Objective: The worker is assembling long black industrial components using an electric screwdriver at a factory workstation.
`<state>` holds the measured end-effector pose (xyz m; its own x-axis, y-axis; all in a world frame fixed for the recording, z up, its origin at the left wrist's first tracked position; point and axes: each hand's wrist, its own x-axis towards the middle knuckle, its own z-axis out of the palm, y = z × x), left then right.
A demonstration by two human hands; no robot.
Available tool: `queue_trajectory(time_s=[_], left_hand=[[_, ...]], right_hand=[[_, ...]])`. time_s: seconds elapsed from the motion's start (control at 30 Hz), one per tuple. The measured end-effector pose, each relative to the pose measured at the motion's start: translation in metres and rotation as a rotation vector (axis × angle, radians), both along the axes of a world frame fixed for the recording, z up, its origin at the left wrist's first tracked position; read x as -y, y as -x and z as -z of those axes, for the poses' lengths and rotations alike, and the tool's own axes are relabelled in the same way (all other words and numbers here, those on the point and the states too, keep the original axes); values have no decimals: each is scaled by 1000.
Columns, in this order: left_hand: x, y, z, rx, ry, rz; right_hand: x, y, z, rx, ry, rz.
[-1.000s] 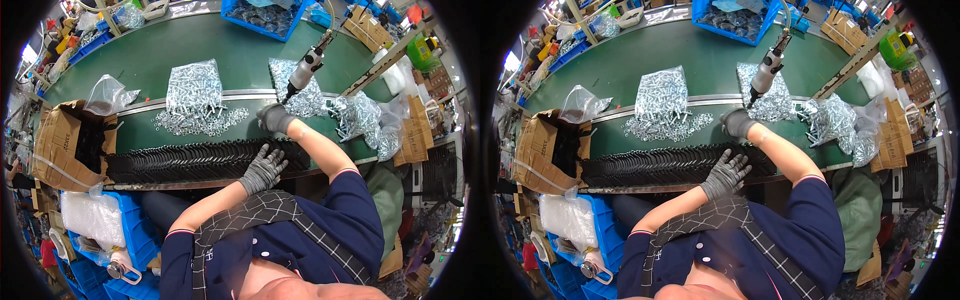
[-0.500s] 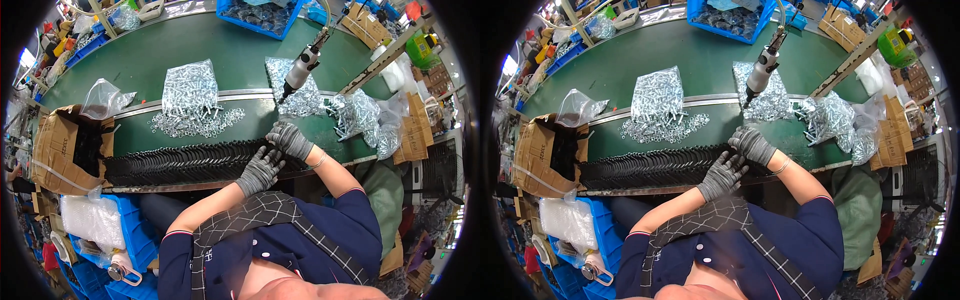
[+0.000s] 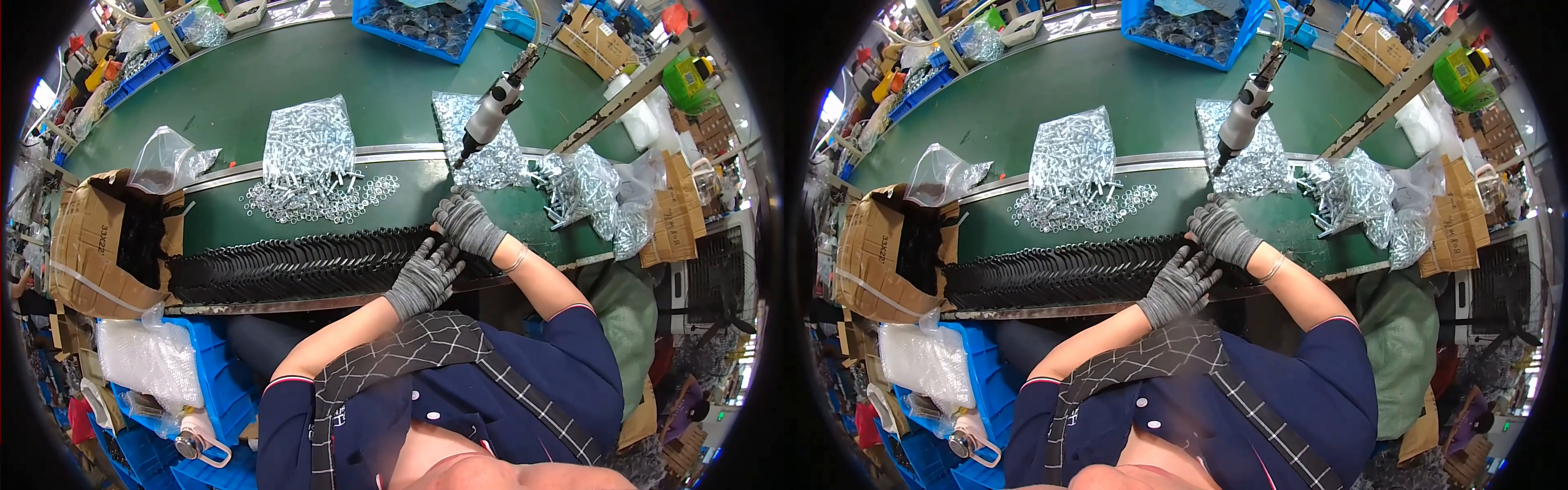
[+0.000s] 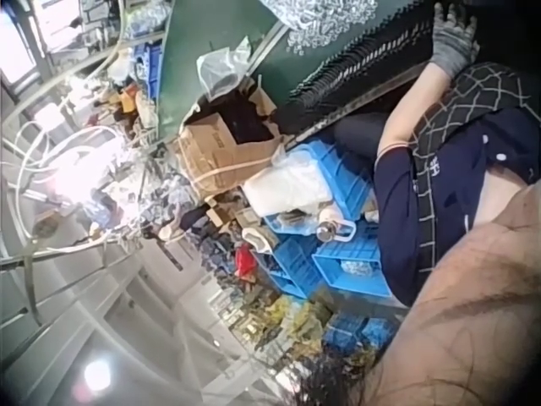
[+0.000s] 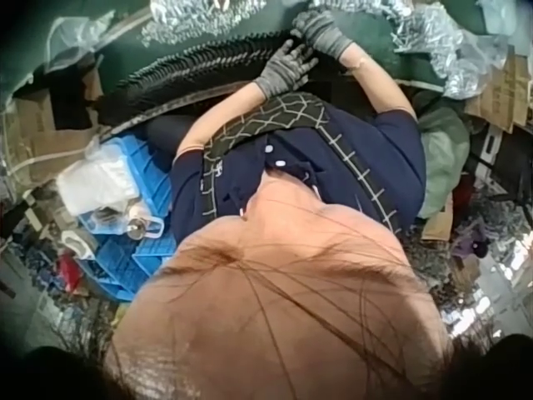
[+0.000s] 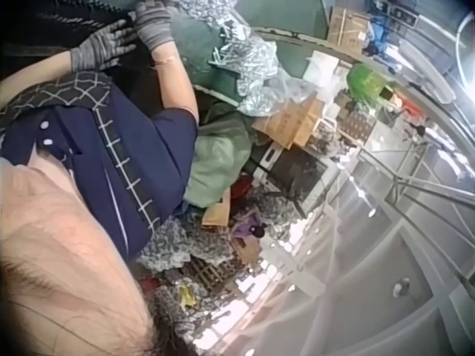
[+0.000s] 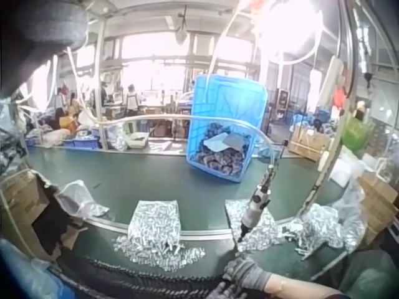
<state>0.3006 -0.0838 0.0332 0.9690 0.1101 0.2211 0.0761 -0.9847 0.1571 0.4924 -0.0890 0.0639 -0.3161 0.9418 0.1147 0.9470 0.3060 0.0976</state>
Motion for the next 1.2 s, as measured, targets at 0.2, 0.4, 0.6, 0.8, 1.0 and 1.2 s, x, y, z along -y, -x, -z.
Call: queue_trajectory(time_s=[0.2, 0.4, 0.6, 0.8, 1.0, 1.2], left_hand=[[0, 2, -4, 0, -1, 2], [-1, 2, -2, 38, -1, 3], [0, 1, 0, 34, 14, 4], [-1, 1, -1, 2, 24, 5], [0, 1, -4, -40, 23, 15], [-2, 1, -1, -11, 27, 13]], right_hand=[[-1, 2, -1, 103, 79, 15], [-3, 10, -19, 113, 257, 99], [-3, 13, -19, 101, 193, 137], [-1, 11, -13, 25, 41, 91], [-1, 21, -30, 62, 180, 186], [-15, 28, -32, 150, 287, 252]])
